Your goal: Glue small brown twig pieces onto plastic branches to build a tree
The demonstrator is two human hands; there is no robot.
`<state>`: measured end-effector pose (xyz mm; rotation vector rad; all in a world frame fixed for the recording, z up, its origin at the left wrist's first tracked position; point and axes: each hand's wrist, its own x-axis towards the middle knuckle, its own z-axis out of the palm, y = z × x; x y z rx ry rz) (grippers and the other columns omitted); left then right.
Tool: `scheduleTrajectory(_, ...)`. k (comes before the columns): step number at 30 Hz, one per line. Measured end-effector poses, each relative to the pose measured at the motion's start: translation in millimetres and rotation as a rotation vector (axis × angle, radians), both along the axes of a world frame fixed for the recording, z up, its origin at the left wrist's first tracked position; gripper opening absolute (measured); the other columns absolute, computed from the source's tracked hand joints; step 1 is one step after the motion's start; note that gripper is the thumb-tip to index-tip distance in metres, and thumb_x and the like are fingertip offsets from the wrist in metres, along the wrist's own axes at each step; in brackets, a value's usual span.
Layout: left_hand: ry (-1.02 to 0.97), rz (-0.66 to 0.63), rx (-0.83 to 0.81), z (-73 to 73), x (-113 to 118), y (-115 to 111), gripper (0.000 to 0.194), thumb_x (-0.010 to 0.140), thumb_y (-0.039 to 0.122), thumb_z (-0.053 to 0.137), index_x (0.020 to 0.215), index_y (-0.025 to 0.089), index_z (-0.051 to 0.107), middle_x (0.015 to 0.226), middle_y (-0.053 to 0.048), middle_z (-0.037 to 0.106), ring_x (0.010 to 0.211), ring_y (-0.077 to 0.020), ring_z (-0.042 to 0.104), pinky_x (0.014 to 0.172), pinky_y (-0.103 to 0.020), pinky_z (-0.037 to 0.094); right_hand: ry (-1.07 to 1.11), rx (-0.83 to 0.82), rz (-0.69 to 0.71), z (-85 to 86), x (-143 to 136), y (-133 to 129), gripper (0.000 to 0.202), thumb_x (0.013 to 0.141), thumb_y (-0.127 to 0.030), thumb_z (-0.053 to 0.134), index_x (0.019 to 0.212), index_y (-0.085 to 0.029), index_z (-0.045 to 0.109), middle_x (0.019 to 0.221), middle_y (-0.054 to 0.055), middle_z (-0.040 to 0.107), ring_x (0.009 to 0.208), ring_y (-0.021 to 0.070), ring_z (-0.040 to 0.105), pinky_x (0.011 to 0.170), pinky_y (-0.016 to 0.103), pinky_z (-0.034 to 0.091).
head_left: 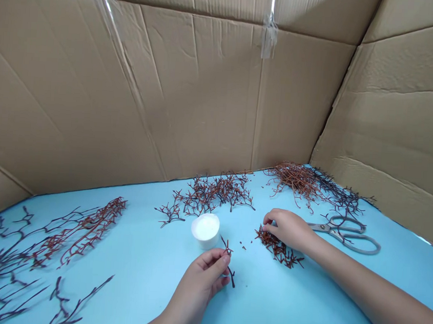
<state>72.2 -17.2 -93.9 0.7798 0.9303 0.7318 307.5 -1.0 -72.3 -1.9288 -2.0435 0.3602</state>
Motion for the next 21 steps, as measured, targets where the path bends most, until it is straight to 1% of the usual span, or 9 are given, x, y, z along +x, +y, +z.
scheduleTrajectory(5,-0.005,-0.023,0.009,-2.6,0.0,-0.4,0.017,0.069,0.031,0.067,0.072,0.015,0.06,0.066,0.002,0.049,0.06,-0.0079,0.045,0.064,-0.023,0.042,-0.011,0.009,0.009,-4.6,0.8,1.3,0.017,0.078,-0.022,0.051,0.076,-0.021,0.067,0.086,0.004,0.065,0.082,0.0205,0.057,0.07,0.028,0.037)
scheduleTrajectory(8,0.001,-0.023,0.014,-2.8,0.5,-0.2,0.017,0.068,0.03,0.067,0.071,0.015,0.06,0.065,0.003,0.049,0.059,-0.0081,0.045,0.063,-0.023,0.042,-0.013,0.024,0.005,-6.1,1.8,1.9,0.016,0.078,-0.025,0.052,0.076,-0.021,0.067,0.085,0.005,0.065,0.081,0.0207,0.058,0.069,0.029,0.037)
scheduleTrajectory(11,0.013,-0.023,0.025,-1.9,0.7,-0.3,0.018,0.067,0.031,0.068,0.071,0.015,0.06,0.065,0.002,0.049,0.059,-0.0088,0.045,0.064,-0.024,0.041,-0.007,0.04,0.012,-7.4,1.9,3.4,0.014,0.076,-0.022,0.053,0.074,-0.021,0.067,0.082,0.004,0.064,0.078,0.0202,0.058,0.068,0.028,0.038)
scheduleTrajectory(13,0.022,-0.019,0.03,-0.7,0.8,-0.7,0.019,0.066,0.032,0.068,0.07,0.015,0.06,0.065,0.002,0.049,0.06,-0.0095,0.045,0.064,-0.024,0.041,-0.002,0.071,0.007,-5.8,-0.4,3.2,0.015,0.077,-0.02,0.052,0.073,-0.02,0.066,0.082,0.005,0.063,0.08,0.0208,0.057,0.07,0.03,0.038)
scheduleTrajectory(16,0.029,-0.022,0.04,0.7,0.9,-1.4,0.019,0.067,0.032,0.067,0.071,0.015,0.06,0.065,0.002,0.049,0.06,-0.0098,0.044,0.064,-0.025,0.04,0.01,0.156,-0.018,1.3,-11.3,-3.4,0.016,0.081,-0.019,0.047,0.077,-0.019,0.063,0.09,0.007,0.061,0.089,0.0222,0.053,0.077,0.032,0.037)
scheduleTrajectory(18,0.03,-0.037,0.055,0.5,0.9,-1.6,0.019,0.067,0.033,0.066,0.071,0.015,0.06,0.065,0.002,0.048,0.059,-0.0098,0.044,0.063,-0.025,0.039,0.09,0.243,0.016,6.2,-24.2,-12.9,0.015,0.083,-0.019,0.045,0.081,-0.02,0.06,0.092,0.006,0.059,0.091,0.0209,0.051,0.08,0.033,0.037)
scheduleTrajectory(20,0.031,-0.056,0.076,-0.8,0.7,-1.5,0.02,0.069,0.034,0.065,0.071,0.015,0.06,0.064,0.002,0.048,0.059,-0.0098,0.044,0.063,-0.024,0.039,0.279,0.322,0.129,8.6,-39.1,-24.2,0.013,0.084,-0.019,0.046,0.08,-0.021,0.057,0.088,0.005,0.058,0.087,0.0188,0.052,0.078,0.031,0.039)
scheduleTrajectory(21,0.033,-0.065,0.087,-1.8,0.5,-1.3,0.02,0.069,0.034,0.065,0.071,0.015,0.06,0.063,0.002,0.048,0.059,-0.0099,0.043,0.062,-0.024,0.038,0.367,0.331,0.179,8.4,-46.3,-29.5,0.012,0.084,-0.018,0.046,0.079,-0.022,0.056,0.086,0.004,0.057,0.084,0.0181,0.052,0.076,0.03,0.04)
